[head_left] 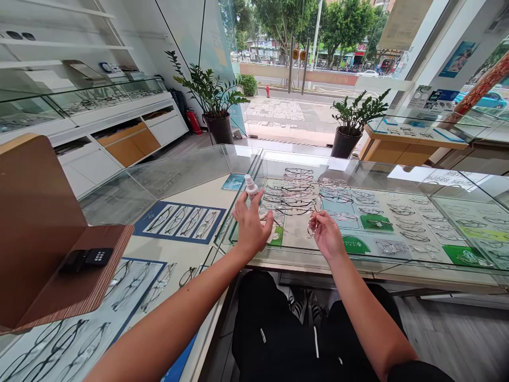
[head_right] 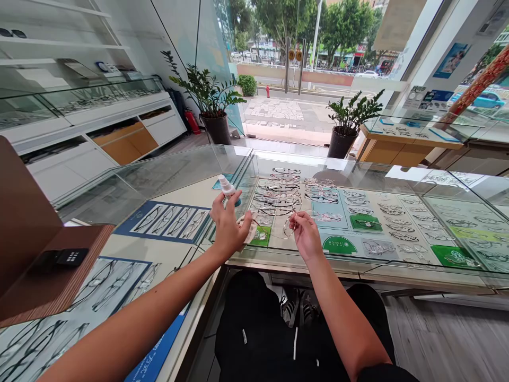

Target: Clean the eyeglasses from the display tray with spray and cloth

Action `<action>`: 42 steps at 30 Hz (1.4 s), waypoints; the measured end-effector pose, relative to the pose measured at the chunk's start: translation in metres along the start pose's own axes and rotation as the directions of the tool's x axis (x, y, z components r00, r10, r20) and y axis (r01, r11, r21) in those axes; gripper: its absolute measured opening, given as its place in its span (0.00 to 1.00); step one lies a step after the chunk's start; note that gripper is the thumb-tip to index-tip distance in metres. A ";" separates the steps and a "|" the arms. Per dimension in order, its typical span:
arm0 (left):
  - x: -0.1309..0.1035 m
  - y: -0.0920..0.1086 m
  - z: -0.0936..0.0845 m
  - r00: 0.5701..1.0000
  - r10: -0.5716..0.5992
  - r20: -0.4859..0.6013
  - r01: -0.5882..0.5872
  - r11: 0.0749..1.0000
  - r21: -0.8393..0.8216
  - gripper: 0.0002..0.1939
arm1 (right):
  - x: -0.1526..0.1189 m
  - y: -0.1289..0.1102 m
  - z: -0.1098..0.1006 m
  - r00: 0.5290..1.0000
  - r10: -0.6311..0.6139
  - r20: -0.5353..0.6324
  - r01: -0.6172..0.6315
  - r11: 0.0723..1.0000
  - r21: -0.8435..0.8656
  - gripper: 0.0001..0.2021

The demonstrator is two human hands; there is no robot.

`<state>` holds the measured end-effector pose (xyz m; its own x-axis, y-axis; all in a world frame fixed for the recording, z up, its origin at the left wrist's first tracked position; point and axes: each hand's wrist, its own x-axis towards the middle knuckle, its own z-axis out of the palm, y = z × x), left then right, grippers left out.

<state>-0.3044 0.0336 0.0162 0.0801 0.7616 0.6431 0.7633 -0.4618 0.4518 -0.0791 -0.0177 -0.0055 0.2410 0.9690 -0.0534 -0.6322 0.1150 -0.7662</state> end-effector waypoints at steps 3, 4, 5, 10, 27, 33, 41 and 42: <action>-0.002 -0.001 0.002 0.997 0.081 -0.006 -0.081 0.985 -0.155 0.13 | -0.001 -0.001 0.001 1.000 0.010 -0.002 -0.010 1.000 0.006 0.09; -0.003 -0.002 0.004 0.993 0.114 0.013 -0.109 0.968 -0.227 0.09 | -0.001 -0.001 0.001 1.000 0.014 -0.003 -0.014 1.000 0.008 0.09; -0.004 -0.004 0.006 0.988 0.148 0.035 -0.131 0.946 -0.298 0.05 | -0.001 -0.001 0.001 1.000 0.017 -0.004 -0.017 1.000 0.009 0.09; -0.013 -0.005 0.012 0.976 0.179 0.125 -0.102 0.879 -0.466 0.10 | -0.002 -0.002 0.001 1.000 0.021 -0.005 -0.021 1.000 0.011 0.09; -0.002 0.006 0.008 0.738 0.053 0.673 0.607 0.383 -0.696 0.36 | -0.004 -0.001 0.004 1.000 -0.010 0.018 0.012 0.998 -0.069 0.09; 0.006 0.008 0.005 0.632 0.098 0.769 0.756 0.141 -0.640 0.41 | -0.003 -0.001 0.003 1.000 0.000 0.027 0.002 0.998 -0.058 0.09; 0.009 0.012 0.002 0.587 -0.040 0.809 0.801 0.178 -0.572 0.36 | -0.004 0.000 0.003 0.999 -0.017 0.033 0.019 0.996 -0.083 0.09; 0.009 0.013 0.001 0.578 -0.035 0.816 0.809 0.157 -0.566 0.35 | -0.004 0.000 0.004 0.999 -0.020 0.034 0.023 0.996 -0.084 0.08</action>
<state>-0.2933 0.0353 0.0271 0.5427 0.8267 -0.1486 -0.1784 0.2863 0.9414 -0.0827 -0.0212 -0.0027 0.2283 0.9735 -0.0162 -0.5628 0.1183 -0.8181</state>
